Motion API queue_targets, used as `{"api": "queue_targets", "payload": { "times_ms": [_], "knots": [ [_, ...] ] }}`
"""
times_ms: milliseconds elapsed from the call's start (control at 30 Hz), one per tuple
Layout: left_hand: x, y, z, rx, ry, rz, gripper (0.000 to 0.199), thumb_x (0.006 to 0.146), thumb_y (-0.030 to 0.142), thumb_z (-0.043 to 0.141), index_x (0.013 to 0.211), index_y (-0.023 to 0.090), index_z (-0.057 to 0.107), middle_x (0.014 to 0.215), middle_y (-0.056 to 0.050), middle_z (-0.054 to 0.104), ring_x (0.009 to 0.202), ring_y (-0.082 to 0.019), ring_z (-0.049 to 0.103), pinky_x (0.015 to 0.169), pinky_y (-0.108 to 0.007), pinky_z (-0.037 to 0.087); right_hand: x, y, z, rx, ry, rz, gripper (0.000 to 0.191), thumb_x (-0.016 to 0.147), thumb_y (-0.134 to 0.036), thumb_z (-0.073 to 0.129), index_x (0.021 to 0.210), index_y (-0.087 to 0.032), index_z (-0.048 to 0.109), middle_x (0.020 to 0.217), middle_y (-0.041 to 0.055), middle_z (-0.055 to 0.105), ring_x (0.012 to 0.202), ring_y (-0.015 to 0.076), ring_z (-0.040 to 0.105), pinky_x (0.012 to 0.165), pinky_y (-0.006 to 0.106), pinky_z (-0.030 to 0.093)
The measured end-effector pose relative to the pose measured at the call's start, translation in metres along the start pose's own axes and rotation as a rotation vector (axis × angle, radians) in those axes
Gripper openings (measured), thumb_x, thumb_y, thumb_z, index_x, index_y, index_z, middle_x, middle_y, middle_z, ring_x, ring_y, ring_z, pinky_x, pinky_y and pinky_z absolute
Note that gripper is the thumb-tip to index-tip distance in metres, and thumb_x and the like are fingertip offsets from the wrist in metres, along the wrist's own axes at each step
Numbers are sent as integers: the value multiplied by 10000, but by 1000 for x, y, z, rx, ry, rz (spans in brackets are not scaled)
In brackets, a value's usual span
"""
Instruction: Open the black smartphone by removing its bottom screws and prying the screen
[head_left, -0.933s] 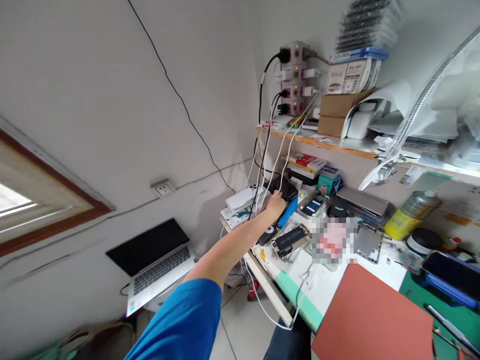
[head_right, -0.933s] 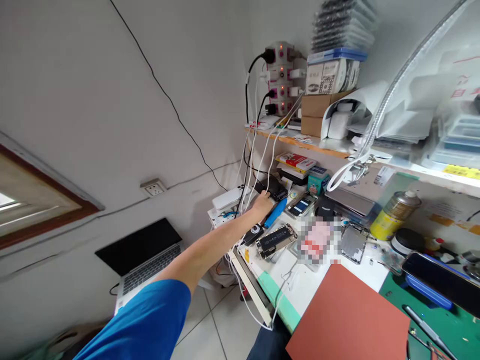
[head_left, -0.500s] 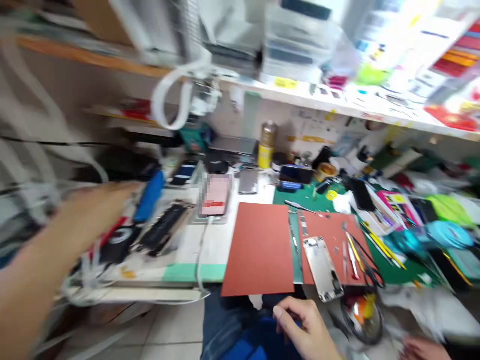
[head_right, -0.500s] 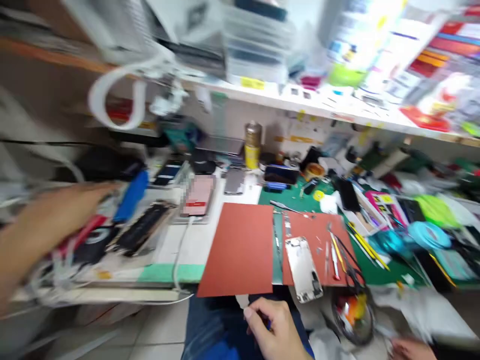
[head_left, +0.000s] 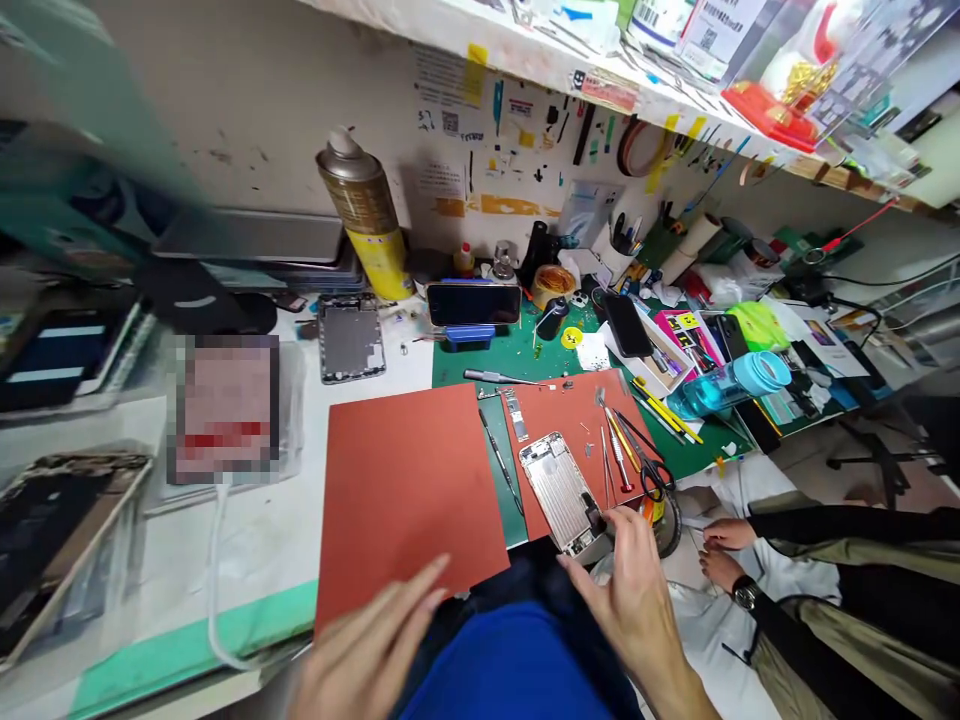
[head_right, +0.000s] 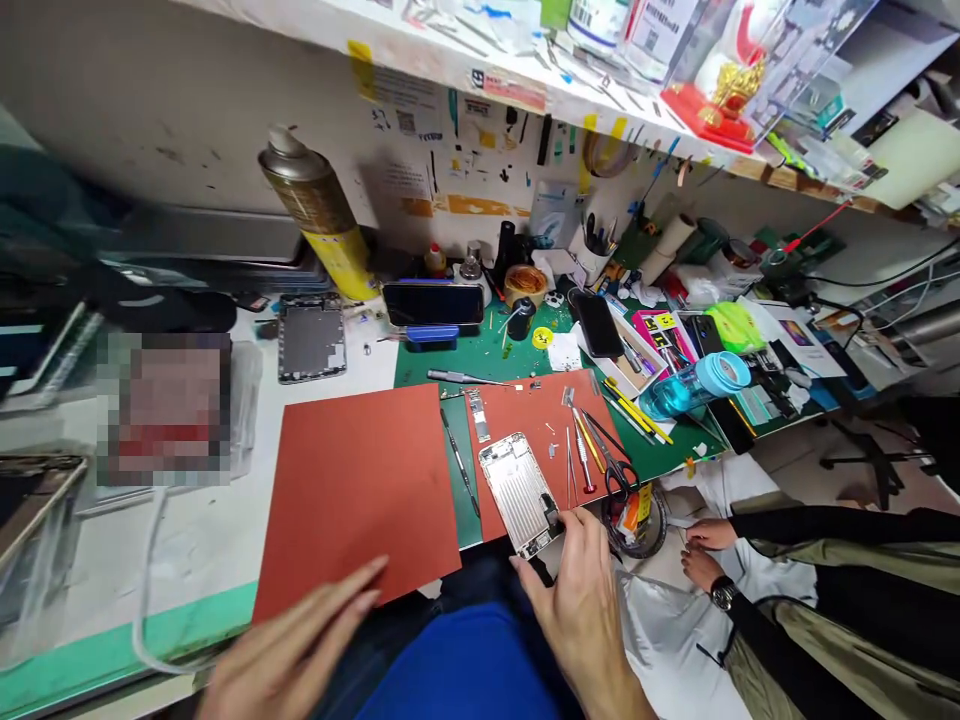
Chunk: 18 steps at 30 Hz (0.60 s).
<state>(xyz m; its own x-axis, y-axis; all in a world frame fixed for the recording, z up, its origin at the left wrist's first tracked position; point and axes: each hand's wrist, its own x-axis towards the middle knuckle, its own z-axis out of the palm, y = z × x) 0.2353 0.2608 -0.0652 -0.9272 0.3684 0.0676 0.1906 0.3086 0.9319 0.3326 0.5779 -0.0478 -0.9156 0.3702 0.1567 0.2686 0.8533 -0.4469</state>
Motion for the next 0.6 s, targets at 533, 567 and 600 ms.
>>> {"api": "queue_targets", "payload": {
  "times_ms": [533,567,600],
  "knots": [
    [39,57,98,-351,-240,-483,589,963,699,635,1245,203,783,927,-104,813,752,-234,774,724,-354,677,2,-13,3,-14,26,-38,463,1026,-429,675,1384,-186,510,1248,167,668,1118,340,643,939,511,573],
    [42,58,103,-397,-233,-512,621,950,717,644,1241,184,773,988,-124,819,830,-255,794,789,-384,686,0,-13,1,-14,43,-36,453,1022,-428,681,1372,-188,521,1237,161,678,1106,333,649,930,502,577],
    [45,59,108,-447,-227,-541,655,934,736,656,1244,169,764,1052,-145,819,907,-280,804,843,-415,689,-2,-12,-1,-11,64,-33,446,1019,-429,689,1360,-191,529,1231,158,685,1104,329,656,929,497,580]
  ]
}}
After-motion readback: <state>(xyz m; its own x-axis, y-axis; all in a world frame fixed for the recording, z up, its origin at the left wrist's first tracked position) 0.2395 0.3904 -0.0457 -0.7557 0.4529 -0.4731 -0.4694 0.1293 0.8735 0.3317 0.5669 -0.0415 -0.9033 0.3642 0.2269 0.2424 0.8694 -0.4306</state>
